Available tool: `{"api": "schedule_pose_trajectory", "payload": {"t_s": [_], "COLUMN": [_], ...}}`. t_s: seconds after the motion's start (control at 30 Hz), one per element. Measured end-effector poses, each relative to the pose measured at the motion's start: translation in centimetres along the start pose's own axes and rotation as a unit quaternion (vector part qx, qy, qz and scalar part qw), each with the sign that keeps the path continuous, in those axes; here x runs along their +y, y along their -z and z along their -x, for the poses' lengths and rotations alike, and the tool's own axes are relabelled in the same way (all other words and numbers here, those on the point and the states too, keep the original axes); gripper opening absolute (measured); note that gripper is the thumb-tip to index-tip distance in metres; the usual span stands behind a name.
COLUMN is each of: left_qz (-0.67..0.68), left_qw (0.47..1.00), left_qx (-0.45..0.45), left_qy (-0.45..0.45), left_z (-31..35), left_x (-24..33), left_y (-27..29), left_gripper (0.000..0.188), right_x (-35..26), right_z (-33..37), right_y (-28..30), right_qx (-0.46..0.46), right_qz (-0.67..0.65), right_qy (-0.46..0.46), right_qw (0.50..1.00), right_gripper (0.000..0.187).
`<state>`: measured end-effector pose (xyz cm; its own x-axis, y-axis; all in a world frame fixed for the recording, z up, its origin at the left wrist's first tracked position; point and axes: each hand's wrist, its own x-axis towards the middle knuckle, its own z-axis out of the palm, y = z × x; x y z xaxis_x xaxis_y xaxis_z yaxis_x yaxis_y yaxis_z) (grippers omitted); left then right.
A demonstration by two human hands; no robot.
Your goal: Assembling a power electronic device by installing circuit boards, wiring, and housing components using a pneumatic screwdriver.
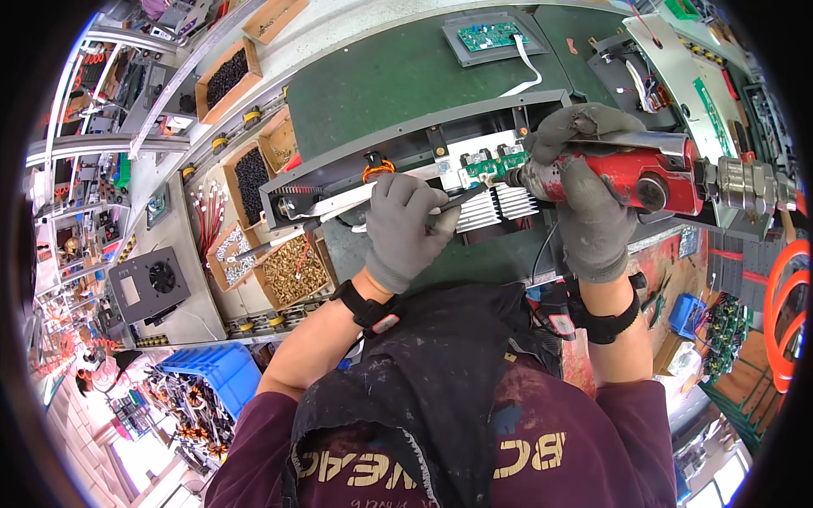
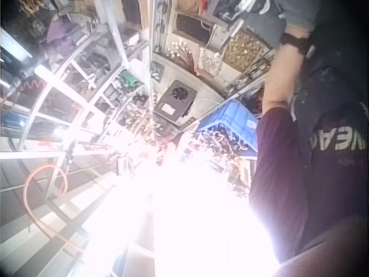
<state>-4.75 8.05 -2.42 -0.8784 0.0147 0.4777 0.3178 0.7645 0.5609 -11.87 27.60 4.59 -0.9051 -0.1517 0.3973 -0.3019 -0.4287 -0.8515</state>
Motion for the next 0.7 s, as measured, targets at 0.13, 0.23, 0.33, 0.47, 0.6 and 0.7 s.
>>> {"api": "schedule_pose_trajectory", "payload": {"t_s": [0.13, 0.23, 0.33, 0.47, 0.6, 0.7], "left_qz": [-0.014, -0.009, -0.043, -0.024, 0.024, -0.018], "left_qw": [1.000, 1.000, 0.997, 0.986, 0.964, 0.977], "left_qx": [0.018, 0.013, -0.063, -0.165, -0.266, -0.209], "left_qy": [0.006, 0.018, 0.030, 0.020, 0.004, -0.030], "left_z": [0.1, 0.0, 0.0, 0.2, 0.7, 1.0], "left_x": [0.1, 0.6, 1.3, 0.6, -0.7, -0.8], "left_y": [-0.2, 0.0, 0.1, 0.3, 0.5, 0.0], "left_gripper": [0.024, 0.022, 0.019, 0.021, 0.034, 0.029], "right_x": [0.6, 0.8, 0.9, 1.6, 0.9, 0.4], "right_z": [-0.4, -0.5, -0.5, -1.0, -1.5, -1.4], "right_y": [-0.2, -0.3, -0.3, -0.9, -1.8, -2.6], "right_qx": [0.022, 0.025, 0.013, -0.017, -0.125, -0.101], "right_qz": [0.006, 0.020, 0.065, -0.043, 0.240, 0.140], "right_qy": [-0.025, -0.041, -0.062, -0.128, -0.030, -0.104], "right_qw": [0.999, 0.999, 0.996, 0.991, 0.962, 0.979], "right_gripper": [0.037, 0.036, 0.033, 0.028, 0.020, 0.018]}}
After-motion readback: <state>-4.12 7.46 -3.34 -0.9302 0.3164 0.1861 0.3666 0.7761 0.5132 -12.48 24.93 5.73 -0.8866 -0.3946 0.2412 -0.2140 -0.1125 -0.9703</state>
